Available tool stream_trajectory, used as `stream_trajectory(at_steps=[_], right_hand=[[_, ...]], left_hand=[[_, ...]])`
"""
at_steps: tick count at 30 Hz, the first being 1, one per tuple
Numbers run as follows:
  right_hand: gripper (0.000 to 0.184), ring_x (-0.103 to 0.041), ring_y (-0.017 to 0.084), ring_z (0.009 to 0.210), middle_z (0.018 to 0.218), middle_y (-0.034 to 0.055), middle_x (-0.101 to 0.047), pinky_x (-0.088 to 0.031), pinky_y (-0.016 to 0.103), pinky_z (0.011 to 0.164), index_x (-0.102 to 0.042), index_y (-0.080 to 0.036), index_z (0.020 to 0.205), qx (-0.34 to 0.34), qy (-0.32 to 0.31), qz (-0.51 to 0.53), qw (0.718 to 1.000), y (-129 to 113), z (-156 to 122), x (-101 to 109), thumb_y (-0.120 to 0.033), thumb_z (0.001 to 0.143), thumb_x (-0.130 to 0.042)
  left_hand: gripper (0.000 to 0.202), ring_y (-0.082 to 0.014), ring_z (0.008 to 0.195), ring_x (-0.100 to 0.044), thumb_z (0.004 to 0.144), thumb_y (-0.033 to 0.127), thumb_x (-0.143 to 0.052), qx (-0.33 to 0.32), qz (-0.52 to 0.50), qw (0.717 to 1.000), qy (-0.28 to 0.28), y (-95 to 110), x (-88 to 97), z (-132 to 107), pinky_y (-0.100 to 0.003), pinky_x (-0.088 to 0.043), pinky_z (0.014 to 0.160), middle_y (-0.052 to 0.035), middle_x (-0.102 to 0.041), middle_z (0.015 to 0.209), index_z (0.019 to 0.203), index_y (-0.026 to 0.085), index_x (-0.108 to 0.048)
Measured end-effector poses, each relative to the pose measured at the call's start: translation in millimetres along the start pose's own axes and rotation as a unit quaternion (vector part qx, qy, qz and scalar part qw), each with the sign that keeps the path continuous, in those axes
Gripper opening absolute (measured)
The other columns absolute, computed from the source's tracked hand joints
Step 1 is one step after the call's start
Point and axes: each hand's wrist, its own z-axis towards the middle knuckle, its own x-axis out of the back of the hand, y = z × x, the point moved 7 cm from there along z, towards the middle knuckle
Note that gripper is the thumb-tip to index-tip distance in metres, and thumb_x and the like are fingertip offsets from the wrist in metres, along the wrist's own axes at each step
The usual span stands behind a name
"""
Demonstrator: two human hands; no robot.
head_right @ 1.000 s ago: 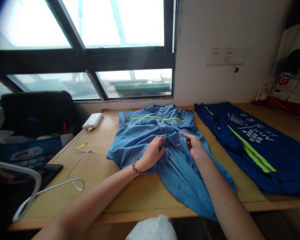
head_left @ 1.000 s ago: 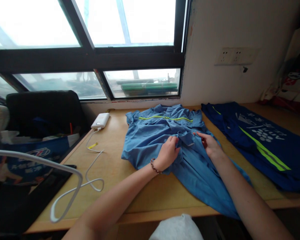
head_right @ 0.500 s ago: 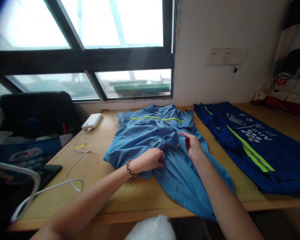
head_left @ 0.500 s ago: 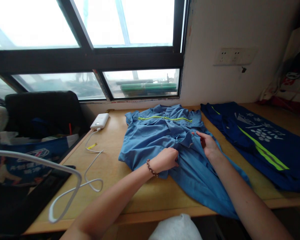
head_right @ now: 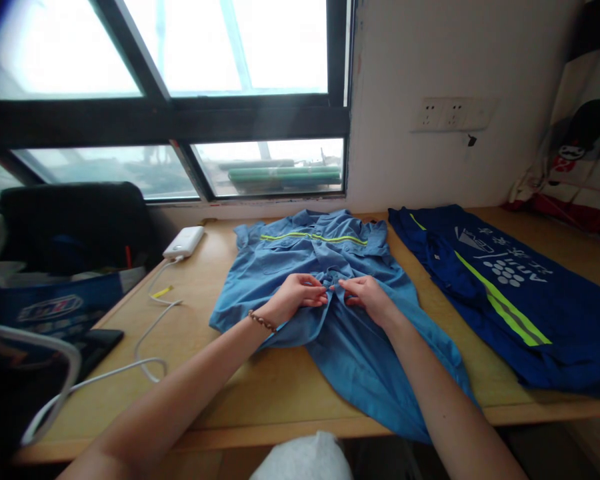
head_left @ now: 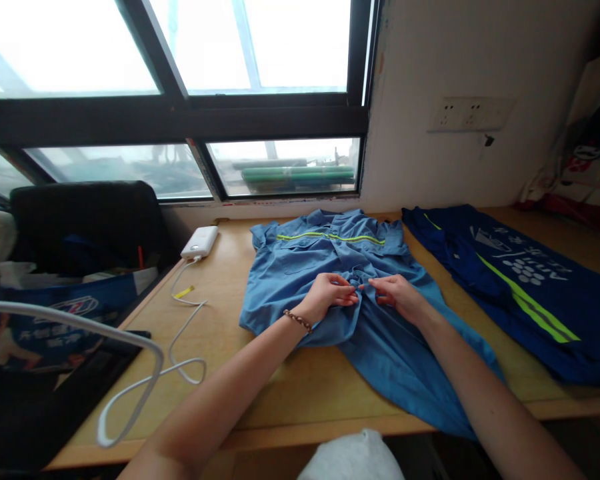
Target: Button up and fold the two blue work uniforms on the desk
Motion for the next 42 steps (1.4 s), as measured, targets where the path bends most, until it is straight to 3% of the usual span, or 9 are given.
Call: stream_trajectory(at_steps=[4,11,16,19,22,25,32,36,42], right_hand=[[0.027,-0.049,0.007,0.053,0.056,0.0011,-0.057,-0.037,0.017,0.049,-0.068,-0.011,0.067,-0.021,-0.006,-0.045,0.999,6,1,-3,-0.038,0.063,-0.066],[0.025,-0.053,0.006,0.057,0.061,0.0019,-0.061,-0.04,0.014,0.05,-0.068,-0.012,0.078,-0.021,-0.013,0.004,1.0,9,4,-1,-0.034,0.068,-0.064],[0.025,-0.062,0.013,0.07,0.076,0.0084,-0.067,-0.048,0.022,0.064,-0.067,-0.01,0.079,-0.052,-0.069,0.023,0.996,9,-2,-7,-0.03,0.065,-0.067],[0.027,-0.063,0.016,0.07,0.076,0.0091,-0.067,-0.049,0.026,0.065,-0.065,-0.011,0.08,-0.042,-0.066,-0.015,0.997,9,-3,-9,-0.03,0.062,-0.068],[0.023,-0.06,0.013,0.055,0.061,0.0045,-0.065,-0.046,0.022,0.051,-0.062,-0.012,0.073,0.003,-0.015,-0.121,0.992,6,1,-6,-0.032,0.062,-0.066],[0.019,-0.054,0.011,0.046,0.051,0.0008,-0.059,-0.038,0.02,0.044,-0.059,-0.013,0.064,0.073,0.022,-0.237,0.969,1,5,-7,-0.031,0.064,-0.063],[0.011,-0.048,0.009,0.046,0.05,-0.004,-0.053,-0.033,0.021,0.047,-0.048,-0.018,0.062,0.22,0.057,-0.414,0.882,-12,-5,-22,-0.023,0.07,-0.053],[0.009,-0.046,0.009,0.048,0.052,-0.0045,-0.05,-0.031,0.02,0.048,-0.046,-0.019,0.064,0.246,0.066,-0.455,0.853,-13,-7,-28,-0.02,0.072,-0.05],[0.015,-0.046,0.009,0.048,0.052,-0.0036,-0.049,-0.028,0.02,0.049,-0.045,-0.019,0.063,0.239,0.054,-0.49,0.837,-9,-6,-30,-0.024,0.076,-0.046]], left_hand=[[0.021,-0.0136,0.06,-0.064,0.062,0.015,-0.071,0.012,-0.02,1.0,-0.004,-6,2.5,1,-0.019,-0.052,0.056,-0.0076,-0.065,0.063,0.07,0.01,-0.052],[0.021,-0.0161,0.065,-0.065,0.059,0.014,-0.072,0.018,-0.017,1.0,-0.017,-12,-1.3,1,-0.021,-0.052,0.059,-0.0082,-0.066,0.064,0.067,0.009,-0.053],[0.02,-0.0155,0.058,-0.064,0.057,0.014,-0.072,0.009,0.007,1.0,-0.009,-13,-2.0,0,-0.022,-0.052,0.056,-0.0054,-0.064,0.057,0.065,0.009,-0.054],[0.021,-0.0154,0.056,-0.063,0.055,0.015,-0.074,-0.006,0.018,1.0,-0.012,-13,-3.0,0,-0.023,-0.052,0.055,-0.0038,-0.062,0.055,0.064,0.009,-0.056],[0.022,-0.0152,0.058,-0.063,0.053,0.017,-0.075,-0.017,0.017,1.0,-0.019,-15,-5.0,1,-0.023,-0.052,0.058,-0.0039,-0.063,0.057,0.064,0.009,-0.058],[0.024,-0.0139,0.058,-0.063,0.052,0.02,-0.076,-0.021,0.011,1.0,-0.01,-15,-5.0,1,-0.024,-0.051,0.059,-0.0044,-0.063,0.058,0.066,0.008,-0.061],[0.032,-0.0083,0.049,-0.056,0.06,0.038,-0.069,-0.008,0.019,0.999,0.032,-18,-3.6,-1,-0.021,-0.049,0.053,-0.0015,-0.057,0.054,0.062,0.008,-0.059],[0.026,-0.0085,0.051,-0.056,0.054,0.026,-0.075,-0.017,0.012,0.998,0.061,-19,-1.8,-2,-0.02,-0.049,0.053,-0.0013,-0.058,0.058,0.061,0.008,-0.058],[0.011,-0.0095,0.052,-0.057,0.062,0.015,-0.067,0.019,-0.027,0.995,0.093,-27,1.5,0,-0.021,-0.048,0.054,-0.0025,-0.058,0.057,0.062,0.009,-0.057]])
